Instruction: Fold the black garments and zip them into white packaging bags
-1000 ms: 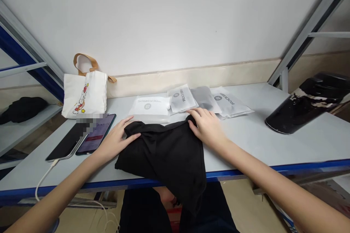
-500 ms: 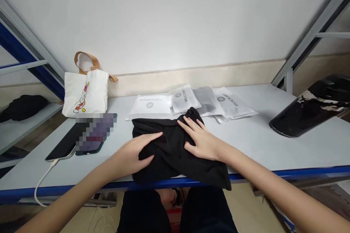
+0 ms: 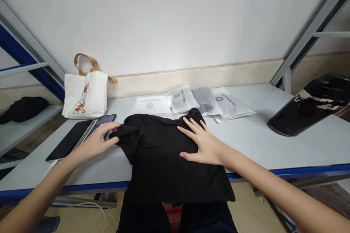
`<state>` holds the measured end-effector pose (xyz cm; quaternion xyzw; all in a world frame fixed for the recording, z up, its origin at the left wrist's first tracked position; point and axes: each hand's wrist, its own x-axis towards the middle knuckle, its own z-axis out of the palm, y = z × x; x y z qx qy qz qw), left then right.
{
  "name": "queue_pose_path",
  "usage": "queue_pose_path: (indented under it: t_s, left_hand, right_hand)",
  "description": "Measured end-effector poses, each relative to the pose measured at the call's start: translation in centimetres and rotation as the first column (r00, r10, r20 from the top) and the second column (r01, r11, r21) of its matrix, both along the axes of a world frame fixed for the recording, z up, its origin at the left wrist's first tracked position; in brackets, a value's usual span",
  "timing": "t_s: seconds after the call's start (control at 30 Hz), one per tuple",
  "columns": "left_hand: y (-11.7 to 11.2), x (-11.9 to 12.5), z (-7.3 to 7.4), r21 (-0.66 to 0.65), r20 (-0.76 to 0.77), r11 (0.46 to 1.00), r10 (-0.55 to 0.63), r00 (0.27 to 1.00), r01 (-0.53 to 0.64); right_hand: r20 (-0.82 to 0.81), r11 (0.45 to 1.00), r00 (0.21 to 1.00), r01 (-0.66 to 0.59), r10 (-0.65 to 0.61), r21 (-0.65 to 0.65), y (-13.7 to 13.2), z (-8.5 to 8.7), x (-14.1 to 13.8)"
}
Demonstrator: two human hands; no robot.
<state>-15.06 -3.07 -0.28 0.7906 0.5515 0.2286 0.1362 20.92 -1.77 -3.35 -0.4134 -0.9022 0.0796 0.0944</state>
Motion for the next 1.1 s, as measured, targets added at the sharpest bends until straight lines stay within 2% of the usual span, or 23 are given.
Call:
queue_pose_path:
  t_s: [0.07,0.13,0.2,0.23,0.27,0.3,0.33,0.37,0.43,0.57,0.63,0.7,0.77,0.83,0.93,1.0,1.03,1.1]
  left_hand:
    - [0.1,-1.0,0.5,-0.018,0.102,1.0,0.019,0.995,-0.017]
    - [-0.5,-0.6,0.9,0.102,0.253,0.99,0.071,0.965,-0.099]
    - [-1.5,1.4,1.0,0.239,0.355,0.95,0.105,0.929,-0.199]
    - [-1.9,2.7,0.9,0.258,0.329,0.95,0.088,0.94,-0.178]
    - [-2.3,4.0,0.6,0.241,0.236,0.966,0.033,0.971,-0.091]
    - [-2.5,5.3,0.3,0.203,0.1,0.978,-0.065,0.993,0.043]
    - [-2.4,6.3,-0.2,0.157,-0.032,0.974,-0.162,0.986,0.165]
    - [-2.2,7.1,-0.8,0.11,-0.129,0.965,-0.225,0.966,0.239]
    - [-1.1,7.5,-2.1,0.04,-0.219,0.962,-0.256,0.942,0.27]
    - [0.9,5.5,-3.7,-0.015,-0.226,0.987,-0.16,0.961,0.161]
    - [0.9,4.2,-3.5,0.027,-0.239,0.99,-0.127,0.963,0.137]
    - [0.0,3.1,-2.9,0.128,-0.266,0.987,-0.063,0.962,0.1]
    - [-1.4,2.1,-2.2,0.27,-0.293,0.963,0.08,0.953,0.003]
    - [-2.9,1.2,-1.7,0.382,-0.315,0.914,0.268,0.911,-0.137]
    - [-4.5,0.1,-1.9,0.402,-0.408,0.874,0.437,0.802,-0.273]
    - [-5.0,-0.3,-2.2,0.387,-0.467,0.876,0.456,0.758,-0.289]
    - [-5.0,-0.4,-2.2,0.378,-0.469,0.879,0.453,0.758,-0.291]
    - [-4.7,-0.3,-1.6,0.304,-0.393,0.897,0.424,0.816,-0.32]
  right_hand:
    - [0.006,0.999,1.0,-0.006,0.006,0.033,0.0,-0.2,0.1]
    - [-0.004,0.992,1.0,0.01,-0.009,0.124,-0.1,-0.2,-0.1]
    - [-0.02,0.968,1.0,0.027,-0.022,0.251,-0.3,0.2,-0.7]
    - [-0.022,0.954,1.0,0.018,-0.012,0.298,-0.4,0.5,-1.1]
    - [-0.015,0.948,1.0,-0.008,0.014,0.319,-0.5,0.7,-1.6]
    - [-0.001,0.949,0.999,-0.047,0.05,0.311,-0.5,1.0,-2.1]
    - [0.014,0.955,0.996,-0.087,0.087,0.283,-0.4,1.2,-2.5]
    - [0.028,0.962,0.993,-0.117,0.114,0.246,-0.2,1.3,-2.8]
    - [0.036,0.978,0.994,-0.111,0.106,0.174,0.5,1.1,-3.0]
    - [0.013,0.999,1.0,-0.004,0.003,0.052,2.2,0.1,-2.1]
    - [-0.005,0.999,1.0,0.008,-0.008,0.035,2.5,-0.3,-1.7]
    - [-0.035,0.999,0.999,0.009,-0.008,0.047,2.3,-0.3,-1.5]
    - [-0.066,0.998,0.998,0.011,-0.007,0.063,2.0,-0.1,-1.5]
    - [-0.09,0.997,0.996,0.02,-0.012,0.08,1.9,0.0,-1.6]
    - [-0.11,0.996,0.994,0.028,-0.018,0.09,2.0,-0.1,-1.7]
    - [-0.117,0.996,0.993,0.028,-0.018,0.086,2.1,-0.2,-1.6]
    - [-0.12,0.996,0.993,0.028,-0.017,0.084,2.1,-0.2,-1.6]
    - [-0.133,0.996,0.991,0.03,-0.019,0.081,2.1,-0.2,-1.6]
